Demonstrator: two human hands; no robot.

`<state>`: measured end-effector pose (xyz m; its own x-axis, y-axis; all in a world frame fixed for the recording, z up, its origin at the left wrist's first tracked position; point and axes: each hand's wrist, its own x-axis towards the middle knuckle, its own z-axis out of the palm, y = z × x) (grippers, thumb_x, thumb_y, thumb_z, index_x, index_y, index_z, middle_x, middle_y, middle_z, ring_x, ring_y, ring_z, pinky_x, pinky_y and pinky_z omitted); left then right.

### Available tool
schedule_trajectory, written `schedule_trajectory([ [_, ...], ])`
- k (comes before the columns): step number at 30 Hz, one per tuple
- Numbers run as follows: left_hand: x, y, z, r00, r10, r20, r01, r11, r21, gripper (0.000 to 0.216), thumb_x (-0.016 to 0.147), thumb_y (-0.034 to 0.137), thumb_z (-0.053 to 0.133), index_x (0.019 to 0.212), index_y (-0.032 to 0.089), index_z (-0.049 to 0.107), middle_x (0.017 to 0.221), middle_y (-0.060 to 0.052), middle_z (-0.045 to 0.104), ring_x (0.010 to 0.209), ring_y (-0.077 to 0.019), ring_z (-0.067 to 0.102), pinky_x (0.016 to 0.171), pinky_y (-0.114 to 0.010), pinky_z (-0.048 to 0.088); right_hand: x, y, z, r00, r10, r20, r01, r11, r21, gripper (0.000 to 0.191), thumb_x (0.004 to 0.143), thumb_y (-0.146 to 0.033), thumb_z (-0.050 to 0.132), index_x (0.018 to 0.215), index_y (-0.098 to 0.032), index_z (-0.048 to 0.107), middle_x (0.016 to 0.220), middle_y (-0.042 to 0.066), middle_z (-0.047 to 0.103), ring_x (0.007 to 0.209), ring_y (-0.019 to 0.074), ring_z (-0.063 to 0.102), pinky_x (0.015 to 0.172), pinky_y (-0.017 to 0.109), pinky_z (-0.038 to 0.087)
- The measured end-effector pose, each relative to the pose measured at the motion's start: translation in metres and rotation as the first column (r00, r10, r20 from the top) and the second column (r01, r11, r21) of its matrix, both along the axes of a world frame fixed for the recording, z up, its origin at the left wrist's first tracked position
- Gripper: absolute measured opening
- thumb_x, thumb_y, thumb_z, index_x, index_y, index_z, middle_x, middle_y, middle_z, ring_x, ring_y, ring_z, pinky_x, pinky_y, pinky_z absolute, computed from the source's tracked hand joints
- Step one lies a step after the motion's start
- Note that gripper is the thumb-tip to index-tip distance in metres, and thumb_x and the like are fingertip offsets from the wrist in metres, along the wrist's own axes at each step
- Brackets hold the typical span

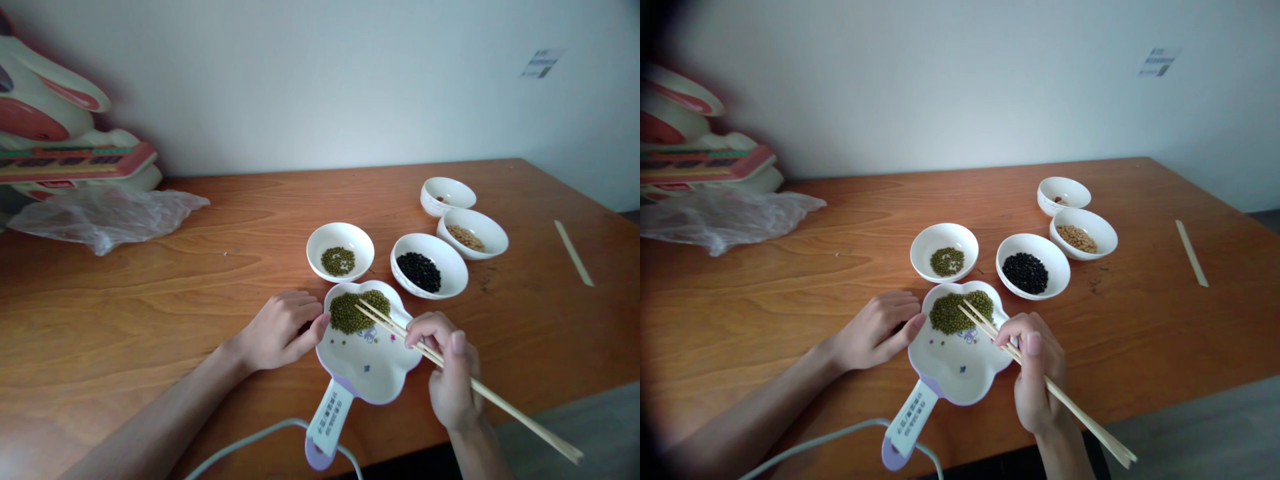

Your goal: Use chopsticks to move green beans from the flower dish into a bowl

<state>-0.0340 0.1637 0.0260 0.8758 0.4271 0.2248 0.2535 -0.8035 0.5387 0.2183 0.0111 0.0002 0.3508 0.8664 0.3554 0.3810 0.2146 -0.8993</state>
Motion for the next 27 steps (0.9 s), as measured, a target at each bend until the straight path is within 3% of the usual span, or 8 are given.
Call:
schedule_trajectory([
  [8,0.0002,0.0002,0.0004,1.0,-0.003,-0.008,0.003,1.0,0.005,0.042,0.113,0.03,0.035,0.075,0.02,0.052,0.073,-0.003,0.061,0.069,-0.0181,0.052,0.071,-0.034,0.041,0.0005,0.0027,-0.0001,0.998,-0.019,0.062,0.015,0.998,0.06,0.044,0.113,-0.035,0.036,0.082,-0.022,0.066,0.081,0.004,0.065,0.082,0.0211,0.062,0.075,0.037,0.045],
  [27,-0.0004,0.0001,-0.0022,1.0,-0.001,-0.014,0.0,1.0,-0.014,0.04,0.113,0.03,0.036,0.076,0.02,0.049,0.074,-0.003,0.058,0.071,-0.0183,0.05,0.072,-0.034,0.039,-0.0017,0.0017,0.0027,0.997,-0.057,-0.045,0.063,0.989,0.134,0.048,0.113,-0.033,0.036,0.078,-0.021,0.068,0.077,0.005,0.065,0.078,0.0211,0.063,0.07,0.037,0.045],
])
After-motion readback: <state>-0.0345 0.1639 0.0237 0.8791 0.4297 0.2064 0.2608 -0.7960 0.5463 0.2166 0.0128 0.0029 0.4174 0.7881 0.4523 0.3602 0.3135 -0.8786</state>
